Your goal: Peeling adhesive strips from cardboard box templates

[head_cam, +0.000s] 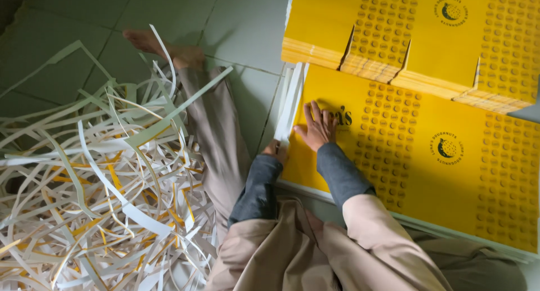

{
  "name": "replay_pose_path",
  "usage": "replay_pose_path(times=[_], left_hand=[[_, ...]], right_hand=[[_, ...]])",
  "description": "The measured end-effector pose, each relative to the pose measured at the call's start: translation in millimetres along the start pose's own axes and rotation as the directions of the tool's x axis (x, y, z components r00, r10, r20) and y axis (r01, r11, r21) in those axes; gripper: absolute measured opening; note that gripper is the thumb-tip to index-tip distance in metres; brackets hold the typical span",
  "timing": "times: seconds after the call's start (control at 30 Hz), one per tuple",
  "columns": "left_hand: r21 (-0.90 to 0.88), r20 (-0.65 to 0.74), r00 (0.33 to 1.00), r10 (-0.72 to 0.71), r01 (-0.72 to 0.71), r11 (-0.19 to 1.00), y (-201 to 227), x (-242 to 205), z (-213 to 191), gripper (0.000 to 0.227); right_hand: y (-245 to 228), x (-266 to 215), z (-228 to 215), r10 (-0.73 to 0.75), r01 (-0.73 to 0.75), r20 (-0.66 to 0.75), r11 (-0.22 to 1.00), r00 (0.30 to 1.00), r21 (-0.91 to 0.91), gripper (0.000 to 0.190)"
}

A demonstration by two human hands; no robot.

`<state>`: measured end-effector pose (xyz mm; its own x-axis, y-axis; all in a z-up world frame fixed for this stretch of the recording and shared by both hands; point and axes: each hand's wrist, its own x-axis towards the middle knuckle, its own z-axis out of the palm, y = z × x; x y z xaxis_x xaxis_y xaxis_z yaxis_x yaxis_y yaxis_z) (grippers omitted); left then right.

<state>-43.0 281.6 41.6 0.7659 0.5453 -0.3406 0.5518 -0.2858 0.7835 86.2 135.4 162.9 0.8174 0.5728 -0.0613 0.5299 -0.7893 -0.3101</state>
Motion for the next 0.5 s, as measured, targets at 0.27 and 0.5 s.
replay_pose_path(times=[0.27,0.5], left_hand=[[0.405,0.110,0.981,0.161,-0.192,0.894,27,-52,-24,0.044],[0.289,0.041,0.993,-0.109,0.093,0.953,5,-52,-21,0.035]], right_hand=[[8,97,-13,0.151,-0.149,0.189,0.989,0.970,-0.023,0.066],[13,119,-36,0.162,-0.153,0.233,0.987,0.959,-0.054,0.063]])
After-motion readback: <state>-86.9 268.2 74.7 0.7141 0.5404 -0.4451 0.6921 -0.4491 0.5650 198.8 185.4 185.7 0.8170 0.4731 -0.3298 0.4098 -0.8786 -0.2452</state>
